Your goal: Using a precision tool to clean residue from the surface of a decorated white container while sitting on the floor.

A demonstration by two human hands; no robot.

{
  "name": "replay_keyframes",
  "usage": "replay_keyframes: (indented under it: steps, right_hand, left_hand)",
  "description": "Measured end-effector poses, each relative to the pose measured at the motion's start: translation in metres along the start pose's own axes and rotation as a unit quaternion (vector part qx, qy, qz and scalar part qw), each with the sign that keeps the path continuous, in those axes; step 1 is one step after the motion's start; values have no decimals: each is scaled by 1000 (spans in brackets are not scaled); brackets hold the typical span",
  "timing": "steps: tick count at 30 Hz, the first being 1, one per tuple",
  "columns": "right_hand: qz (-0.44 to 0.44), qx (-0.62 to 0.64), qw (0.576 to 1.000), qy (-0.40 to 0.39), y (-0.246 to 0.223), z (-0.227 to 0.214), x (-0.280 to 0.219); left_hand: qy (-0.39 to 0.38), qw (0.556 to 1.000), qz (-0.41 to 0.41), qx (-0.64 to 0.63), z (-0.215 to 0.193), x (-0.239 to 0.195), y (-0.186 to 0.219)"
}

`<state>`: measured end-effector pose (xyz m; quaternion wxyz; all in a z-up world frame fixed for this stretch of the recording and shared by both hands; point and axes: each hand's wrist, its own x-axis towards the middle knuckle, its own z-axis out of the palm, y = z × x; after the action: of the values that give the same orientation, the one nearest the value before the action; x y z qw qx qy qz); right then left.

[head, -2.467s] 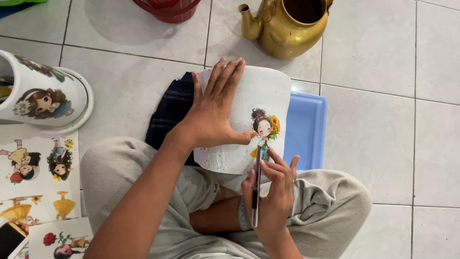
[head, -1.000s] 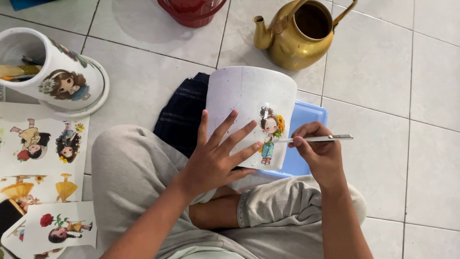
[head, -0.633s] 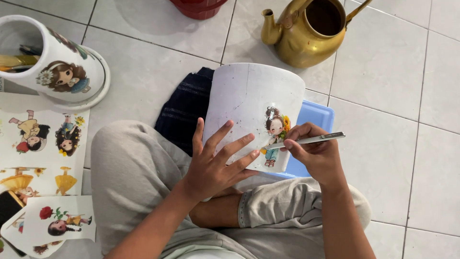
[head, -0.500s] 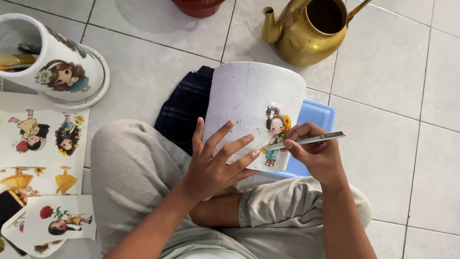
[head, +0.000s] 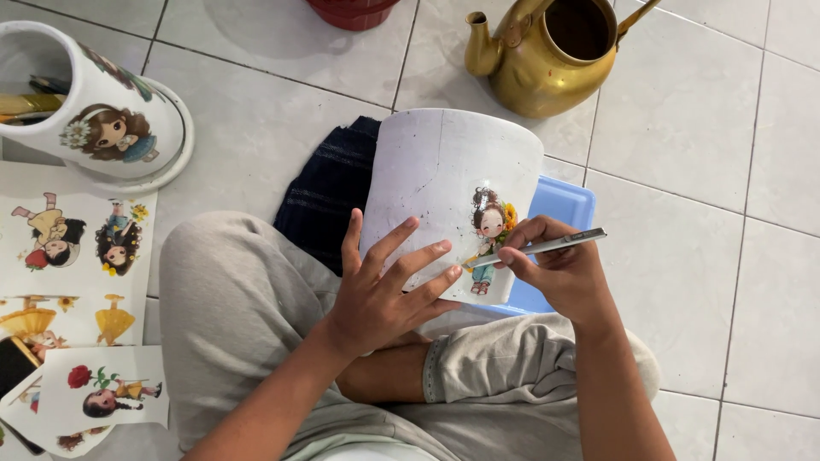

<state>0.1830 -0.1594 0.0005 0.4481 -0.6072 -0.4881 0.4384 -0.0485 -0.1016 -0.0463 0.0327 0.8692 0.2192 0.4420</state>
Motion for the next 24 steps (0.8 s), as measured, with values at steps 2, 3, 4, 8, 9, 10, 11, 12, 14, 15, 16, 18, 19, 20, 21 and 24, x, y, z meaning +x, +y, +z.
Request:
replay_keyframes:
  steps: [2,3,4,8,9,10,11,12,14,15,16,18,19,20,21,24]
  right_hand:
    - [4,0,1000,-1,1,-1,1]
    - [9,0,1000,-1,2,-2,2]
    - [9,-1,1000,-2,1,-1,3]
    - [17,3,1000,3,1,-1,6]
    - [21,5,1000,7,1,-2,6]
    - [22,5,1000,7,1,-2,6]
    - [24,9,1000,5,2,-3,7]
    - [26,13,1000,3,2,-3,7]
    - [25,14,1000,3,3,-3,7]
    - [22,16,1000,2,4,-4,8]
    - [22,16,1000,3,5,-4,8]
    - [28,33,999,6,7,-5,8]
    - [29,33,999,5,8,-5,8]
    - [26,32,999,6,9,-6,8]
    - [24,31,999,7,9,-6,8]
    - [20,56,998,12,16,-6,7]
  left_hand:
    - [1,1000,-1,-1,-1,0,0]
    - [2,1000,-2,-1,-1,1,1]
    - [2,1000,-2,-1,-1,1,1]
    - [2,1000,-3,-4,-1,1,1]
    - [-2,1000,-6,-7,-1,1,1]
    - [-1,1000,-7,-6,-1,1,2]
    - [2,1000,-7,-6,-1,1,1]
    - [5,1000,-7,-5,-1,1,1]
    - [3,1000,-7,-4,-1,0,2]
    - [1,1000,-6,-2,-1,0,1]
    - [1,1000,-6,-2,0,0,1]
    - [3,1000,-7,-4,1,-1,1]
    - [3,1000,-7,-4,1,-1,1]
    - [4,1000,-8,-6,1,-1,2]
    - [6,1000,-9,-8,1,0,2]
    - [8,1000,-10,-8,2,-1,2]
